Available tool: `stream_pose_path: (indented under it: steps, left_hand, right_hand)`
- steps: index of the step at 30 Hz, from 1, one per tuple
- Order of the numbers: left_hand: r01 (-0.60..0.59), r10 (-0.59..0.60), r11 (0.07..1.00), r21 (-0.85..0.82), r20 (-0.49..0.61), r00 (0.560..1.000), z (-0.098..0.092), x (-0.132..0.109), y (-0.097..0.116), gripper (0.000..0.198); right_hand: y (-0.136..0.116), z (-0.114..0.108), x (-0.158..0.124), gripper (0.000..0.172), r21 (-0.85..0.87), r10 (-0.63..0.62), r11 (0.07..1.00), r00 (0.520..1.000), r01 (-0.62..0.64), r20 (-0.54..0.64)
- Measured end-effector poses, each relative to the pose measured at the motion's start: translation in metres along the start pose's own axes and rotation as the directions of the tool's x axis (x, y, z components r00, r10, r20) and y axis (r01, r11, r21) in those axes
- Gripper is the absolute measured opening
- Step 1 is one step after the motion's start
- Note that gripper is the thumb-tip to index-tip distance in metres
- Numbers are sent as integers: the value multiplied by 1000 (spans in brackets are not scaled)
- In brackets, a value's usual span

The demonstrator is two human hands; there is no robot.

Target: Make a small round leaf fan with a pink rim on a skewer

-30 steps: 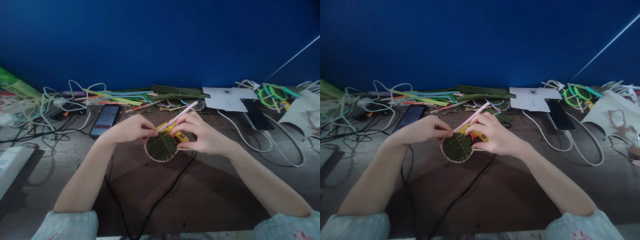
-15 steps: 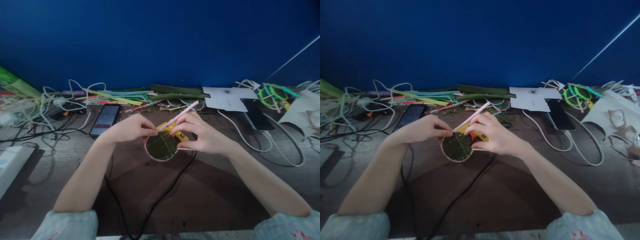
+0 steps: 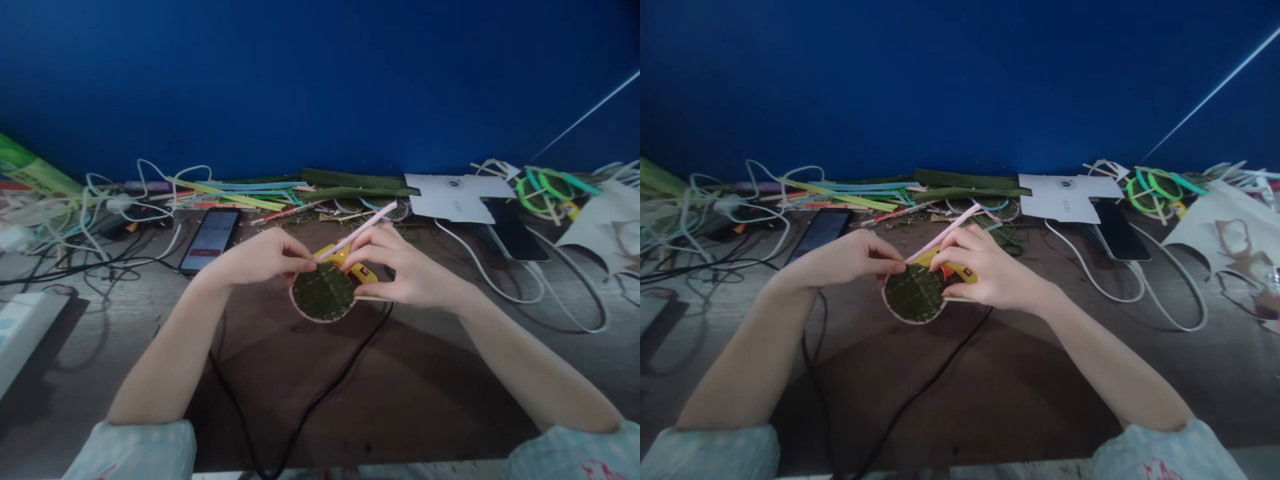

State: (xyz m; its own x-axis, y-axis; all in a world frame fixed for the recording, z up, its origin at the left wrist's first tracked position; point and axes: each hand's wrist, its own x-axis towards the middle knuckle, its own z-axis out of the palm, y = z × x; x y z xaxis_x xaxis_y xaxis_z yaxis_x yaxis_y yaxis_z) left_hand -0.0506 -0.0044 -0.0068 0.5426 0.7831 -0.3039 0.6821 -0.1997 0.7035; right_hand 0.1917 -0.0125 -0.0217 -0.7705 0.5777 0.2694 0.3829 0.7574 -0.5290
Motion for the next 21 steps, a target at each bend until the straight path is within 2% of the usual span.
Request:
stream_pose_path:
  steps: [7, 15, 19, 21]
  left_hand:
    - [0, 0, 1000, 4, -4, 1000, 0, 0, 0, 34]
    - [5, -5, 1000, -15, 4, 1000, 0, 1, 0, 33]
    - [9, -10, 1000, -8, -11, 1000, -1, 1, 0, 32]
    - [6, -7, 1000, -21, -23, 1000, -2, 0, 0, 28]
  right_hand:
    - [0, -1, 0, 22, 17, 1, 1000, 1000, -1, 4]
    - [-2, 1, 1, 21, -61, -6, 998, 1000, 7, 9]
    - [1, -4, -1, 26, -4, 24, 1000, 1000, -24, -1]
    - [3, -8, -2, 20, 36, 49, 998, 998, -48, -29]
